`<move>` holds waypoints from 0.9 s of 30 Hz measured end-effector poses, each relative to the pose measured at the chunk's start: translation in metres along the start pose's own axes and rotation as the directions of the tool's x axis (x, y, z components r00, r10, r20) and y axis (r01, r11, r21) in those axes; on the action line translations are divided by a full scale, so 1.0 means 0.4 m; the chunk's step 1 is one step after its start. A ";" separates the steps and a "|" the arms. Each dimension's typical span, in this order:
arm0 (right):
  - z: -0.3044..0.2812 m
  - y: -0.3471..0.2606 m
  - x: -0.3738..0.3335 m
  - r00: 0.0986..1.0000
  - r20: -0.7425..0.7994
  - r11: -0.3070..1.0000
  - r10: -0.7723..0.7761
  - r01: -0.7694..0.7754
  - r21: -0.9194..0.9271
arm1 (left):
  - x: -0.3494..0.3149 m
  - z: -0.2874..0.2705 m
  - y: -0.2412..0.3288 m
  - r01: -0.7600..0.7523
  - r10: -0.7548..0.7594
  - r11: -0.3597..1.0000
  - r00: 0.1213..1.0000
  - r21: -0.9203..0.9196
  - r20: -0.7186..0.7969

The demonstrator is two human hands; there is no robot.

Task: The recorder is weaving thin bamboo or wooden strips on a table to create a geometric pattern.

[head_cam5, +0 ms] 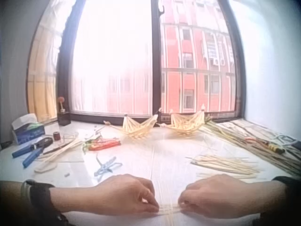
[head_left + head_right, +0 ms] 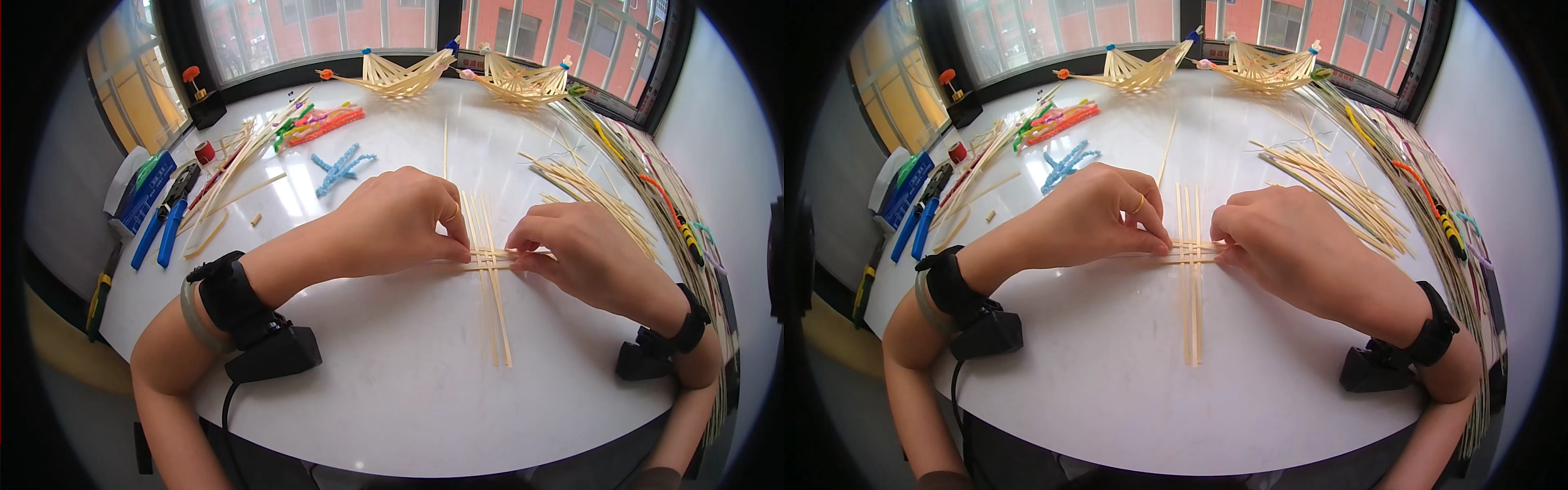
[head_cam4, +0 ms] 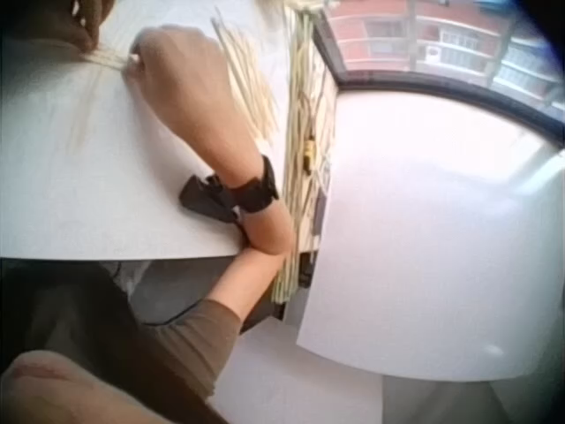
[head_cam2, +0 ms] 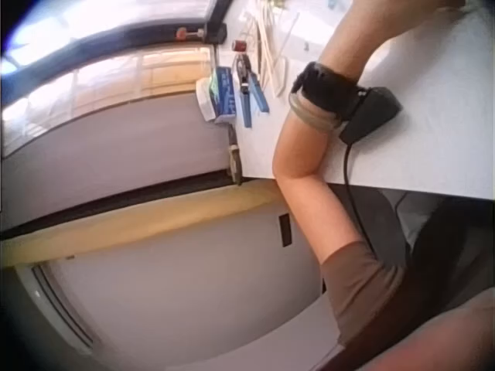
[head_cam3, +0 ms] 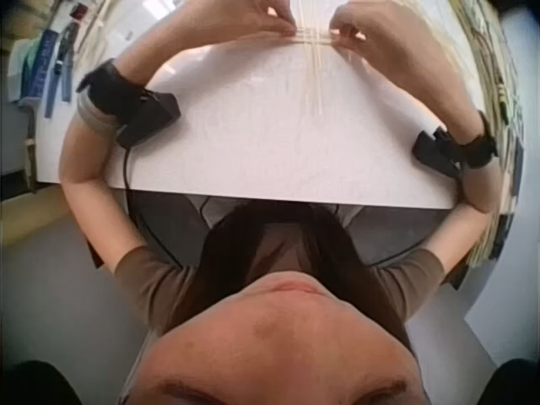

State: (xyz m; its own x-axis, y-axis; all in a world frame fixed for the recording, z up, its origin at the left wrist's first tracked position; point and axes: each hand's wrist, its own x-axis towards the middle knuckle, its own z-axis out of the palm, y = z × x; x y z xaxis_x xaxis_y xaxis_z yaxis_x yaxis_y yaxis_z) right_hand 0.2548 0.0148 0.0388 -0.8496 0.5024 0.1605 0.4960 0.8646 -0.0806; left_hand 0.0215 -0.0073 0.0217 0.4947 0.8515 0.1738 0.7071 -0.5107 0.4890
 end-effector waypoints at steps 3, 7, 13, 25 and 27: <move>0.001 0.007 0.001 1.000 0.012 1.000 -0.010 0.009 0.014 | 0.000 -0.013 0.013 0.098 -0.099 0.995 0.992 0.026 0.075; -0.004 0.006 0.003 0.999 -0.031 0.999 -0.025 0.027 0.046 | -0.002 0.011 -0.027 -0.302 0.304 0.952 0.952 0.054 -0.039; -0.034 0.017 -0.007 0.998 -0.061 0.999 -0.029 0.027 -0.032 | -0.008 0.014 -0.013 -0.373 0.366 0.923 0.927 0.092 0.081; -0.048 0.032 -0.009 0.997 0.069 1.000 -0.017 0.019 -0.024 | -0.008 0.028 -0.010 -0.544 0.532 0.806 0.839 0.233 0.116; -0.061 0.026 -0.008 0.994 0.099 0.999 -0.035 0.031 0.045 | -0.010 0.026 -0.008 -0.528 0.514 0.816 0.849 0.234 0.123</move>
State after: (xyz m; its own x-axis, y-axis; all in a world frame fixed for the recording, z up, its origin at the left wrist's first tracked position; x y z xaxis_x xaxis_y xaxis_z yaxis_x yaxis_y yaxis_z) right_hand 0.2672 0.0220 0.0613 -0.8800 0.4705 0.0647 0.4613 0.8792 -0.1194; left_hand 0.0223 -0.0104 0.0105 0.8457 0.4453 0.2942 0.4337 -0.8946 0.1074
